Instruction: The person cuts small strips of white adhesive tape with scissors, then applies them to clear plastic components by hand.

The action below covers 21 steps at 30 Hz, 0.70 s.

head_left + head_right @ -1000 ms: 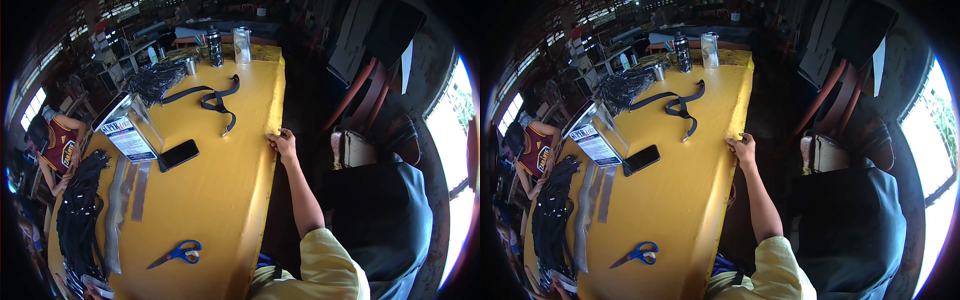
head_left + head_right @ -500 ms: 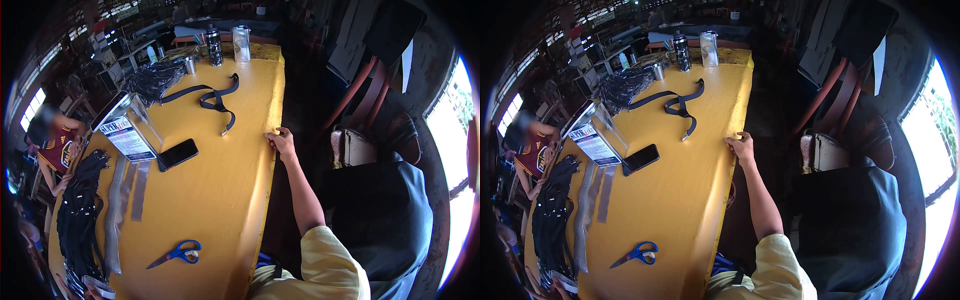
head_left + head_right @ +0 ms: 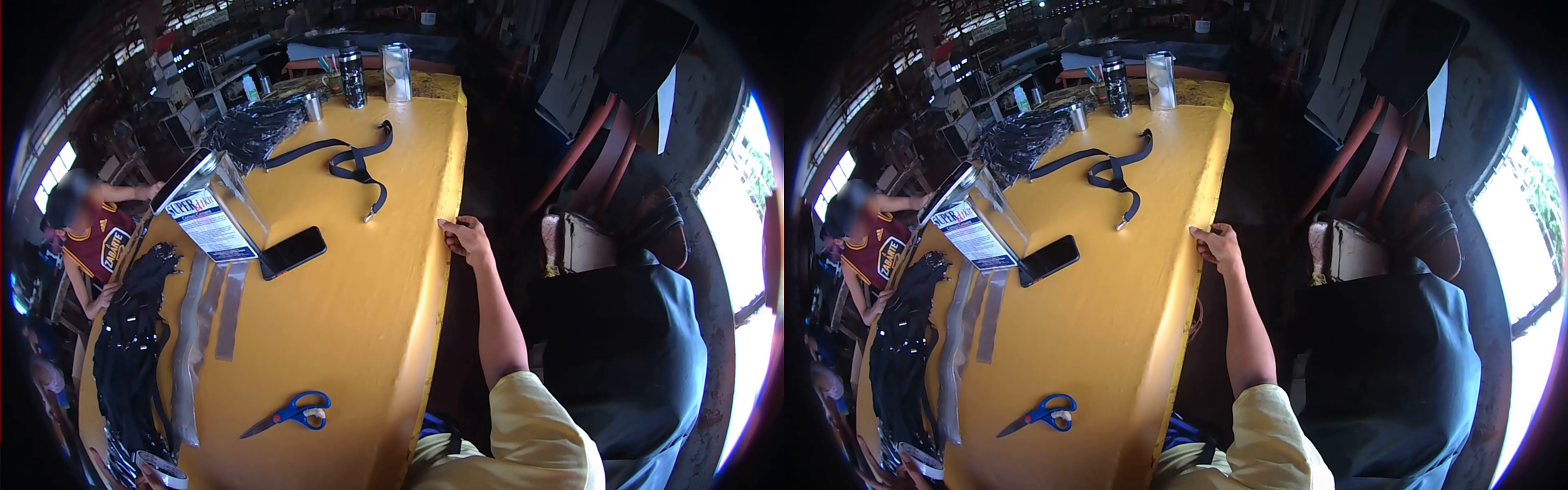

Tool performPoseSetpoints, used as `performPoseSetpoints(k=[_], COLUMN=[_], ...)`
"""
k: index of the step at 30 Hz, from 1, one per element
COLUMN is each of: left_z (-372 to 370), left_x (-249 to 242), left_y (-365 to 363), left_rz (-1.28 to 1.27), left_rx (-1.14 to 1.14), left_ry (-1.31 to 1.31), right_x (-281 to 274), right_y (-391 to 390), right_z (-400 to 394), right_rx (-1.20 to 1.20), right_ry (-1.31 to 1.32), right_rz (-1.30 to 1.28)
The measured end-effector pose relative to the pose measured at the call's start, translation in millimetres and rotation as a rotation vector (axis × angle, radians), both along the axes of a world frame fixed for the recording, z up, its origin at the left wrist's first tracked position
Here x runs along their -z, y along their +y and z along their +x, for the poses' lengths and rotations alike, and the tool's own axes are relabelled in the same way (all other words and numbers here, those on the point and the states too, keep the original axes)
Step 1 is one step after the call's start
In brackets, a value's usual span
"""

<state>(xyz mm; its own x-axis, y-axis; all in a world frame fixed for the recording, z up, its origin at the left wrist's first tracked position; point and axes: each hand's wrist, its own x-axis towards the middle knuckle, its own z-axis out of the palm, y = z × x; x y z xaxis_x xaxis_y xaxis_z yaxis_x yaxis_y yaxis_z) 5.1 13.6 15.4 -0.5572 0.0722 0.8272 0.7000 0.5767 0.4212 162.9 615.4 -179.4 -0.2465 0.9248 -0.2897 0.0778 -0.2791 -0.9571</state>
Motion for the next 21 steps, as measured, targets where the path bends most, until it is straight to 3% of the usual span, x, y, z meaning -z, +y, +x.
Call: performPoseSetpoints(k=[11, 21], left_z=[0.8, -0.9], left_x=[-4.3, -6.2], left_y=[-7.5, -20.6], left_rz=[-0.037, 0.039], left_rx=[0.036, 0.075], left_ry=[0.049, 0.066], right_x=[22.3, -4.4], right_y=[-6.7, -14.9], right_z=[3.0, 21.1], right_rx=[0.01, 0.188], right_ry=[0.151, 0.132], right_rz=[0.104, 0.245])
